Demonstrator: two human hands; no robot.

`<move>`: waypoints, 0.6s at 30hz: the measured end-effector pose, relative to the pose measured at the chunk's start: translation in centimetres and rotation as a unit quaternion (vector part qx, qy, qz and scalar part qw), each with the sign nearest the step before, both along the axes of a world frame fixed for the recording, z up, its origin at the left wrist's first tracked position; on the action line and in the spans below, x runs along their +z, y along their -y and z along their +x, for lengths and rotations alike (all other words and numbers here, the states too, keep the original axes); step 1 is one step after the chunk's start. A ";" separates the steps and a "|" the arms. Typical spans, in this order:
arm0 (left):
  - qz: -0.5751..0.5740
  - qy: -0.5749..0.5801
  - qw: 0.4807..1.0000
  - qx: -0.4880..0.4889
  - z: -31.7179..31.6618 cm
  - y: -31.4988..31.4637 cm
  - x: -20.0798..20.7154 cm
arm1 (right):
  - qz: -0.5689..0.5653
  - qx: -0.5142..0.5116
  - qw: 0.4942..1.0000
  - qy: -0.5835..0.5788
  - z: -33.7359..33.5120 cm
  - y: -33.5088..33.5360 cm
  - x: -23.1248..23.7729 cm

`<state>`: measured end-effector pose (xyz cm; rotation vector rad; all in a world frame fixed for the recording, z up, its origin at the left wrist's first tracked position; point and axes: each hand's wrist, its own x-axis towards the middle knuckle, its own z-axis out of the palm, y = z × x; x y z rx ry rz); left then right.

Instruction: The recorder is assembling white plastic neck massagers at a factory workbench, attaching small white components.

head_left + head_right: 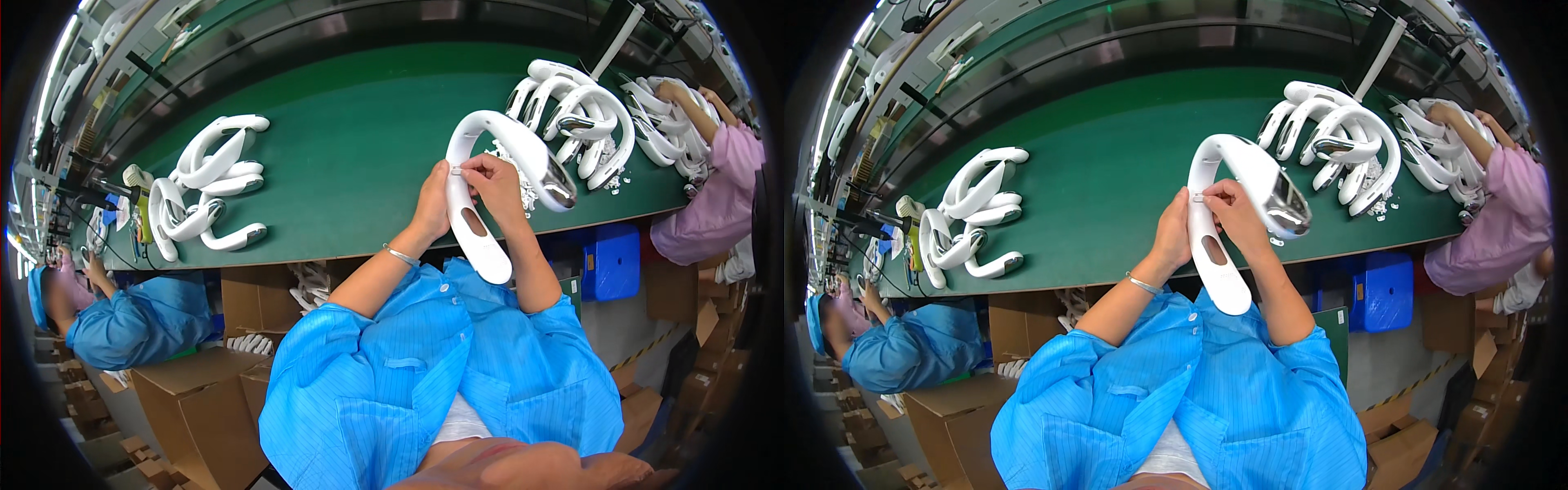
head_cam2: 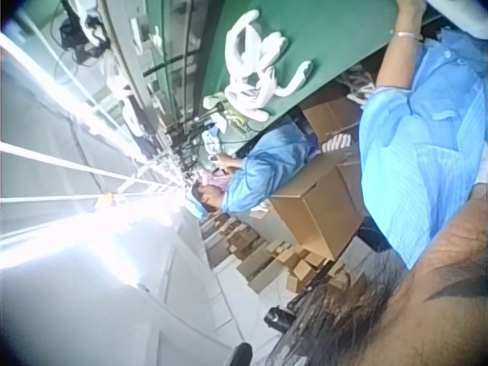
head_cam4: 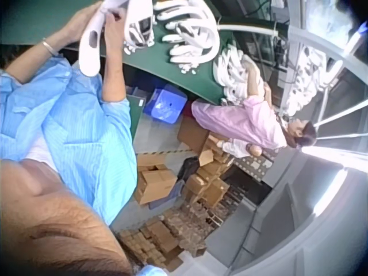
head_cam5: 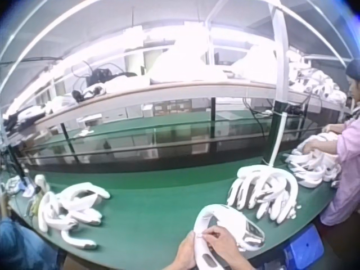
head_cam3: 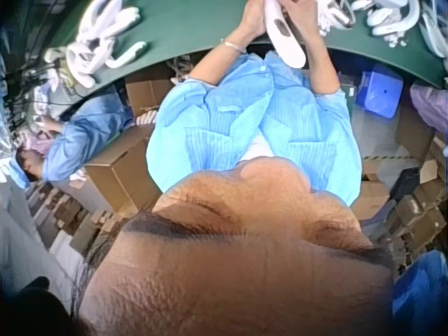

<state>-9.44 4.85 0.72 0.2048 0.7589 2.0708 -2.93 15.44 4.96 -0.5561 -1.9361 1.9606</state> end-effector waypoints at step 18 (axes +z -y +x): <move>-0.127 -0.081 0.988 -0.017 0.1 0.4 2.4 | -0.113 0.034 0.993 0.005 0.5 -1.5 -0.5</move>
